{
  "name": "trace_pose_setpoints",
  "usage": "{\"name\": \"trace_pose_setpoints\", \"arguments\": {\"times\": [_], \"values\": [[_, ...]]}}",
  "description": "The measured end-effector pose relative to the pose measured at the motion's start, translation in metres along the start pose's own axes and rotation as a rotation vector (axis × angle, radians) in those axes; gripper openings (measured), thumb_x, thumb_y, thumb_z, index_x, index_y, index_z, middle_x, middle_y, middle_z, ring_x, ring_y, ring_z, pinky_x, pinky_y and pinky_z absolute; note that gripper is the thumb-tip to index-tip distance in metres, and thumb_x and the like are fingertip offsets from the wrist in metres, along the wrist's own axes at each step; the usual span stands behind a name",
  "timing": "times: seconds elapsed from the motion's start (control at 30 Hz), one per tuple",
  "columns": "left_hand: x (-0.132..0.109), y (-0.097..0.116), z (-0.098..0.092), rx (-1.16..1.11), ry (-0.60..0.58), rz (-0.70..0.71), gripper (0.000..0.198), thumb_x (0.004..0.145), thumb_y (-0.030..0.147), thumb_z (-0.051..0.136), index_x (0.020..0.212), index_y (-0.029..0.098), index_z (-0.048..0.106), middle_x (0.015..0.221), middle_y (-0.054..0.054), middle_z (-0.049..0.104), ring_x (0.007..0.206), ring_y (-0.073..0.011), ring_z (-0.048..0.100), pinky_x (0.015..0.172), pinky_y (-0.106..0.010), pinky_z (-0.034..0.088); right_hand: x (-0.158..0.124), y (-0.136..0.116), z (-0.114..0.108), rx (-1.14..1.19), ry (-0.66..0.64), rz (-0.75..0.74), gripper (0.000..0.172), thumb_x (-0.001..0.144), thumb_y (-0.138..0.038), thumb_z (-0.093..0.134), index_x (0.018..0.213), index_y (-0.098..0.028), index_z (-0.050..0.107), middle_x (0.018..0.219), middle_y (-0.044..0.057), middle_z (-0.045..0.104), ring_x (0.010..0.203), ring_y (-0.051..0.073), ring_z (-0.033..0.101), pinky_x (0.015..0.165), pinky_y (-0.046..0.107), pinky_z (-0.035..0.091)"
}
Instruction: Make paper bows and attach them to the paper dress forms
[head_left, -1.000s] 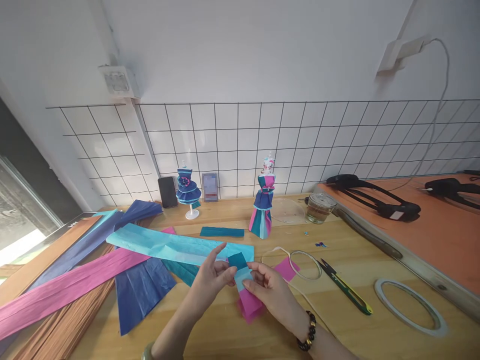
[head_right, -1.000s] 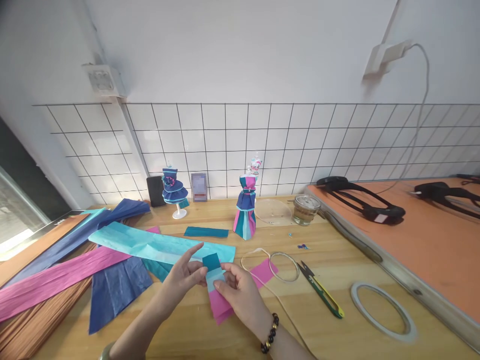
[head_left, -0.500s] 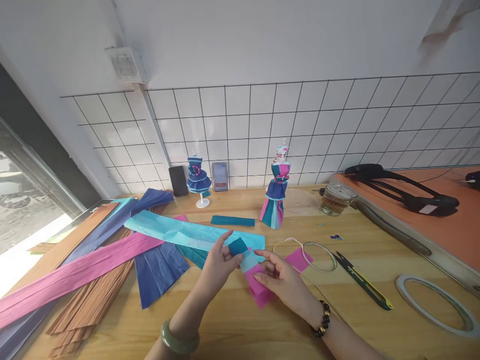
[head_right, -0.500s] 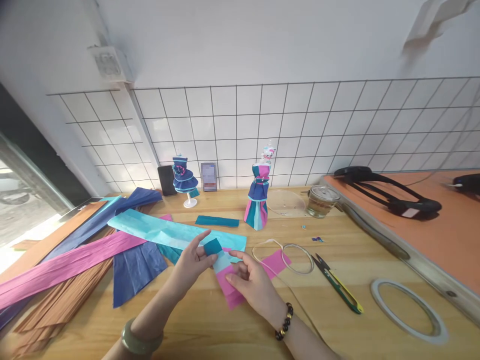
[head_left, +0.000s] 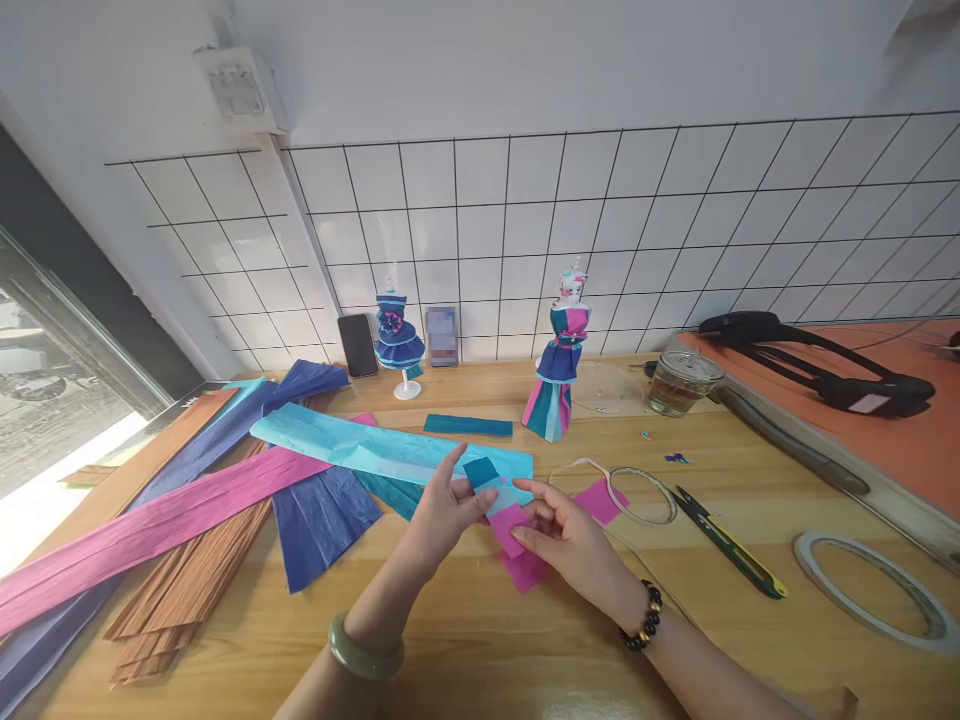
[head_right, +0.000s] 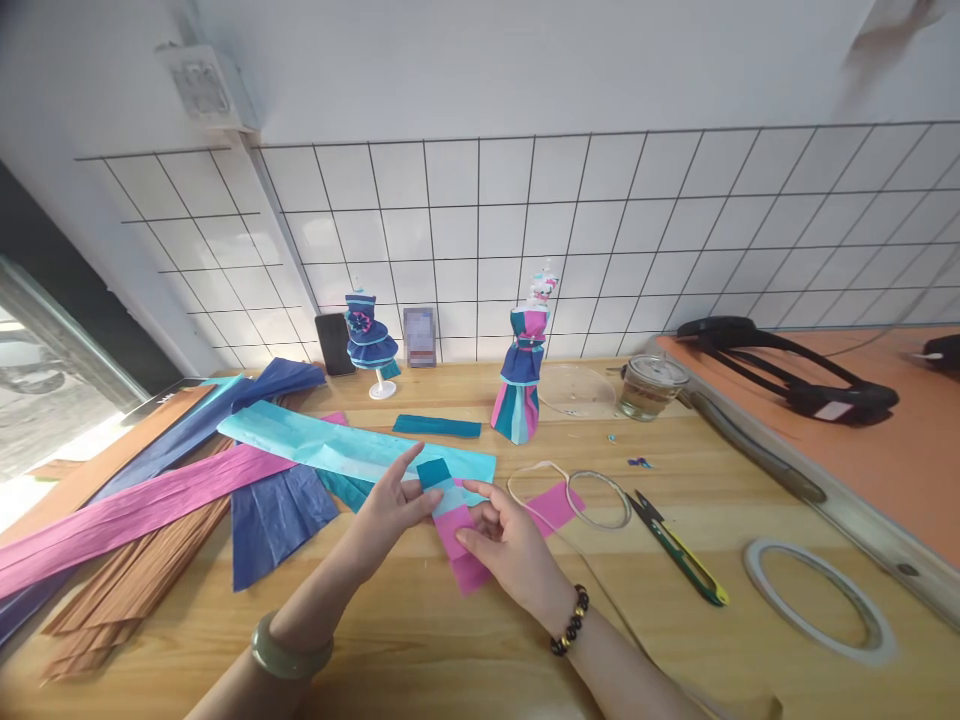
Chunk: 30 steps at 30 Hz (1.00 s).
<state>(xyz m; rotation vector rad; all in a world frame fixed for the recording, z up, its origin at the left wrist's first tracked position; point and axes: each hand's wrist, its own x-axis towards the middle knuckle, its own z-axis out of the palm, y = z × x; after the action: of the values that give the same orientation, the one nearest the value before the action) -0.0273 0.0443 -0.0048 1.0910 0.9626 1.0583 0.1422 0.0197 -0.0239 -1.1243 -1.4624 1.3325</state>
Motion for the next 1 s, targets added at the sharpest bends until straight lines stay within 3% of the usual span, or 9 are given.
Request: {"name": "trace_pose_setpoints", "arguments": {"times": [0.2,0.37,0.63,0.83,1.0], "values": [[0.0005,-0.0033,-0.0026,0.186,-0.005,-0.007,0.087,0.063,0.029,0.072,0.136,0.015,0.026,0.050,0.011,0.041,0.050,-0.0078,0.041,0.054,-0.023,0.034,-0.0006,0.0019,0.0020,-0.038,-0.003,0.004,0.049,0.073,-0.027,0.060,0.119,-0.019,0.046,0.063,-0.007,0.046,0.061,0.012,0.048,0.061,0.025,0.041],[0.0035,-0.0064,-0.0063,0.200,0.017,0.034,0.084,0.066,0.030,0.069,0.136,0.013,0.025,0.052,0.009,0.043,0.052,-0.0091,0.043,0.057,-0.024,0.035,-0.0005,0.0042,0.0036,-0.031,-0.011,-0.020,0.049,0.073,-0.027,0.059,0.120,-0.020,0.047,0.060,-0.007,0.042,0.060,0.011,0.046,0.061,0.025,0.042],[-0.0019,-0.0015,-0.0005,0.220,-0.038,0.018,0.085,0.065,0.031,0.070,0.136,0.015,0.025,0.050,0.012,0.033,0.047,-0.0059,0.032,0.048,-0.020,0.025,-0.0024,0.0036,0.0035,-0.058,0.004,-0.038,0.047,0.075,-0.024,0.057,0.120,-0.020,0.046,0.062,-0.007,0.041,0.060,0.011,0.045,0.061,0.024,0.042],[-0.0011,0.0009,-0.0003,0.145,-0.023,0.026,0.088,0.064,0.030,0.070,0.137,0.014,0.024,0.052,0.010,0.039,0.051,-0.0069,0.038,0.051,-0.020,0.029,-0.0029,0.0047,0.0036,-0.060,-0.012,-0.051,0.046,0.076,-0.022,0.056,0.120,-0.020,0.044,0.065,-0.006,0.051,0.063,0.012,0.051,0.064,0.026,0.043],[-0.0006,-0.0006,-0.0007,0.176,-0.014,0.039,0.084,0.065,0.028,0.069,0.136,0.014,0.025,0.051,0.011,0.036,0.049,-0.0063,0.035,0.049,-0.020,0.027,-0.0038,0.0015,0.0031,-0.069,-0.007,-0.079,0.044,0.077,-0.022,0.054,0.120,-0.020,0.044,0.072,-0.003,0.056,0.071,0.013,0.055,0.070,0.027,0.045]]}}
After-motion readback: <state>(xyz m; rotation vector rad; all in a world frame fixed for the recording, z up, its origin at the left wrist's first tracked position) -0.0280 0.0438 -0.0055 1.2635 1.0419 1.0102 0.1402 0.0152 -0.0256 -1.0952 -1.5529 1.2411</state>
